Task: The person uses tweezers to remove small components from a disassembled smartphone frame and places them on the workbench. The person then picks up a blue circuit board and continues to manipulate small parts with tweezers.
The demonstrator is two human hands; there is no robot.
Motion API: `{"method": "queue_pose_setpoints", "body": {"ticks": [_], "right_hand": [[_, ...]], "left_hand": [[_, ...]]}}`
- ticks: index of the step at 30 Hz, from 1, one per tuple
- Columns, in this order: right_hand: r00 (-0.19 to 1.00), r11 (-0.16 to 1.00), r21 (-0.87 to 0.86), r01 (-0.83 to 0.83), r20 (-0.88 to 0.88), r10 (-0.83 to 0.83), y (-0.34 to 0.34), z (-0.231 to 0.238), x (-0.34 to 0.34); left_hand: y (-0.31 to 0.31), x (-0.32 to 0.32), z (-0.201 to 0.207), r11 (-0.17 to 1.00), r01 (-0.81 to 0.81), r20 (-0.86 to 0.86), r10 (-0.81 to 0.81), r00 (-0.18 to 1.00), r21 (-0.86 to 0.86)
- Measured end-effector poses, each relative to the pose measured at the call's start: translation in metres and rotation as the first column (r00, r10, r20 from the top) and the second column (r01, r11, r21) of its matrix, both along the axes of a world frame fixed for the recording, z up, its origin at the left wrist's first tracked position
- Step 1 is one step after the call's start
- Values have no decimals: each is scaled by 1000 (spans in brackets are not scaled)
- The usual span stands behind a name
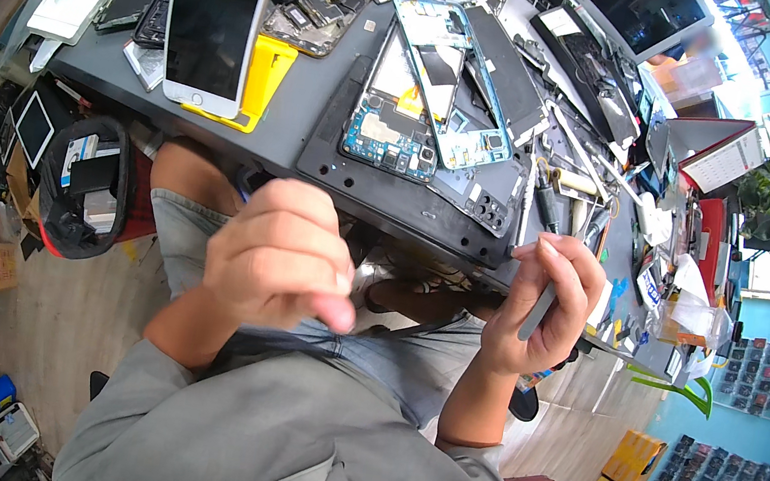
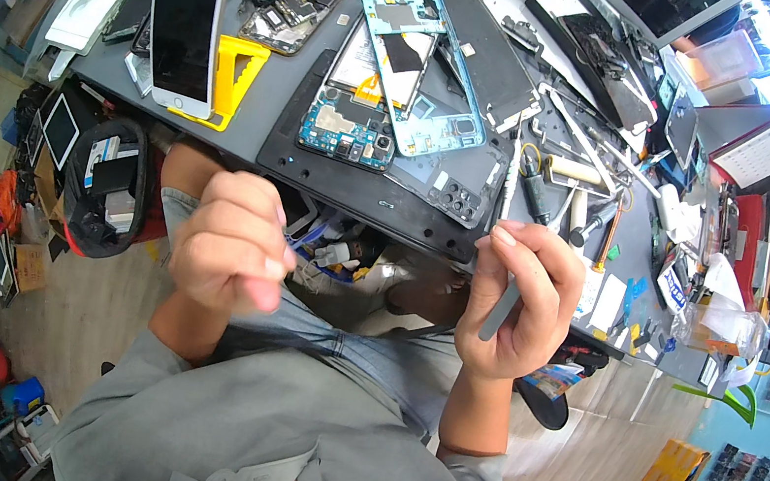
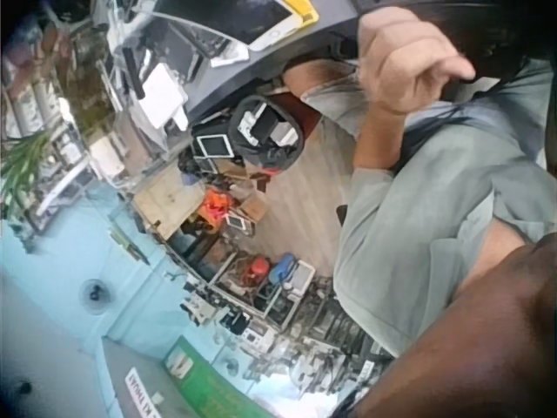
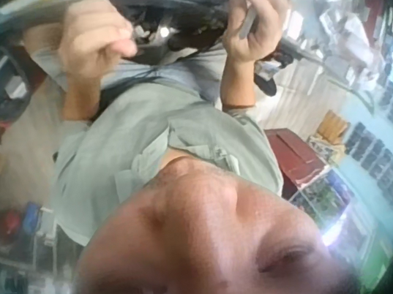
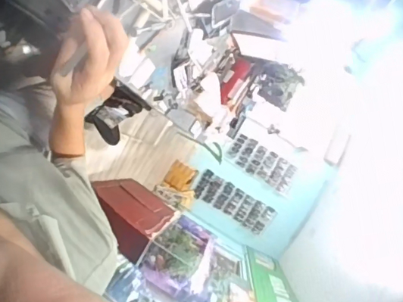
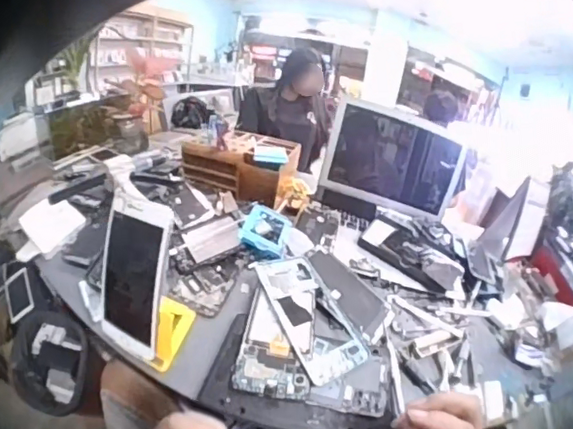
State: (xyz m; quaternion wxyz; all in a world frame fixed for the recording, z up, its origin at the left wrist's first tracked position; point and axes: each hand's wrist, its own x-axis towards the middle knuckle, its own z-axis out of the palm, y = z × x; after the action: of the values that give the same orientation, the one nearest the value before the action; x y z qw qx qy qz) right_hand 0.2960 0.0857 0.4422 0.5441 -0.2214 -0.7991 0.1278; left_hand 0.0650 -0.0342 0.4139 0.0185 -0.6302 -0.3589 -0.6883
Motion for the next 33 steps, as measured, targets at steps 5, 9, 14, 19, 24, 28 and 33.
{"method": "queue_pose_setpoints", "body": {"ticks": [5, 9, 14, 19, 24, 28, 33], "right_hand": [[991, 993, 88, 76, 101, -84, 2, 35, -3], [961, 990, 109, 86, 254, -112, 18, 76, -23], [874, 997, 76, -10, 485, -28, 58, 100, -63], [762, 999, 19, 46, 646, -47, 98, 92, -99], [669, 992, 31, 122, 736, -106, 109, 83, -111], [626, 986, -32, 161, 776, -77, 110, 81, -114], [605, 980, -69, 186, 794, -59, 103, 87, -117]], "left_hand": [[-12, 33, -7, 923, 381, 85, -385, 919, 54], [-8, 92, -26, 852, 520, 137, -509, 850, -64], [9, 135, -115, 687, 660, 61, -677, 733, -303], [25, 133, -161, 612, 621, 65, -685, 726, -489], [33, 118, -162, 535, 483, 19, -656, 754, -693], [34, 120, -163, 522, 463, 14, -653, 757, -717], [34, 121, -160, 536, 475, 14, -653, 757, -698]]}}
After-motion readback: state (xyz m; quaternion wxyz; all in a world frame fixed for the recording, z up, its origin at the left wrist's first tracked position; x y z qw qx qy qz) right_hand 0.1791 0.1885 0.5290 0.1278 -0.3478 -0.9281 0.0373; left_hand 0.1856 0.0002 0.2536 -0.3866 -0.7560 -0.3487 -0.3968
